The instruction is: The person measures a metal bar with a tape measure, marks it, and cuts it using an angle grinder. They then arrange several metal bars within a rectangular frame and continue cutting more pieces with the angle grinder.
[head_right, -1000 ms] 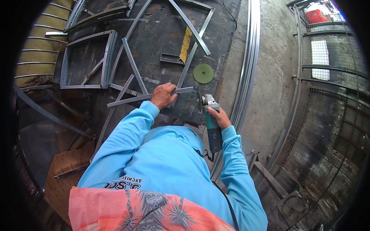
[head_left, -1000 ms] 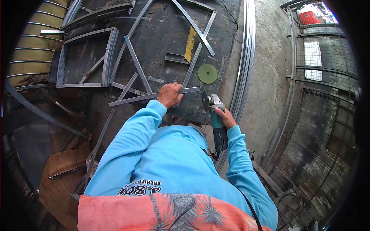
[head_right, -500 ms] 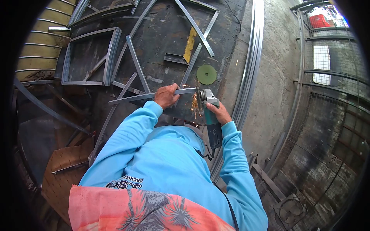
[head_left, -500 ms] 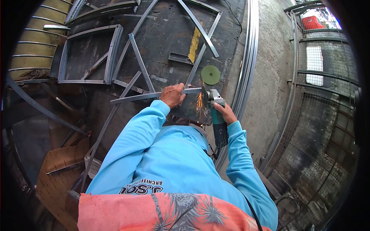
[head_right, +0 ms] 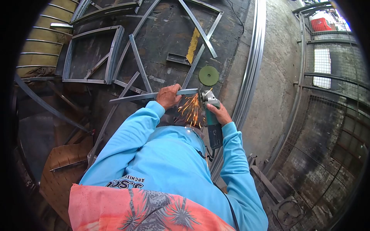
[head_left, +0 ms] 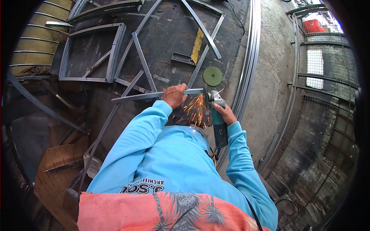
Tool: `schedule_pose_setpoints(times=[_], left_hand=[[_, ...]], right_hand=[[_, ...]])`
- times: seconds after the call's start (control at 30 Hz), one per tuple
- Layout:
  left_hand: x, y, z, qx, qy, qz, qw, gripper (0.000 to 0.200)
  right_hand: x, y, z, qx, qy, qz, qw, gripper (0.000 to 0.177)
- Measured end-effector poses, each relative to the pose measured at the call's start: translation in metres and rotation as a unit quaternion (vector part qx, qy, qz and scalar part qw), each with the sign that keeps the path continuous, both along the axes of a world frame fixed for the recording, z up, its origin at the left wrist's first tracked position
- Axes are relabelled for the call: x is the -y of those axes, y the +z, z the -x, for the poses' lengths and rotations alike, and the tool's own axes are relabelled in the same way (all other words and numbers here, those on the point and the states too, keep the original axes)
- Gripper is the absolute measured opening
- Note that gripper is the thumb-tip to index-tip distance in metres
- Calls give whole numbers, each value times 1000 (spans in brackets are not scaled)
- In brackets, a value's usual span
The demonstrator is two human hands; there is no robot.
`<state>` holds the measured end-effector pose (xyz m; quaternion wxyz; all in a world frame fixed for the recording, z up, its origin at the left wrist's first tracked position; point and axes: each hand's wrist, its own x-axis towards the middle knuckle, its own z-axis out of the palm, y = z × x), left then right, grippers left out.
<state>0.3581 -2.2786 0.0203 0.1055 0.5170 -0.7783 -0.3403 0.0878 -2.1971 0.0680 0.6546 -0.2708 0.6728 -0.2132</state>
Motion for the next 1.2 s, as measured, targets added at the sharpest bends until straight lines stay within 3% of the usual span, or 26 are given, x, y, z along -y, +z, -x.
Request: schedule_pose_setpoints(times=[0.1, 0.2, 0.3, 0.73, 1.2], left_hand=[[0, 4, 0, -16, -5, 52, 998, 24], [-1, 8, -1, -17, -26, 126, 991, 26], [-4, 11, 3, 7, -15, 32, 999, 27], [-8, 6, 3, -1, -7, 46, 999, 26], [-6, 7, 2, -24, -13, 43, 999, 24]], right_hand=[[-20, -13, 7, 12, 14, 47, 999, 72], [-32, -9, 13, 48, -30, -6, 998, 70], [-27, 0, 14, 57, -41, -13, 997, 70], [-1, 4, -5, 1, -7, 36, 999, 74], [-14, -17, 5, 15, 8, 7, 1000, 75]])
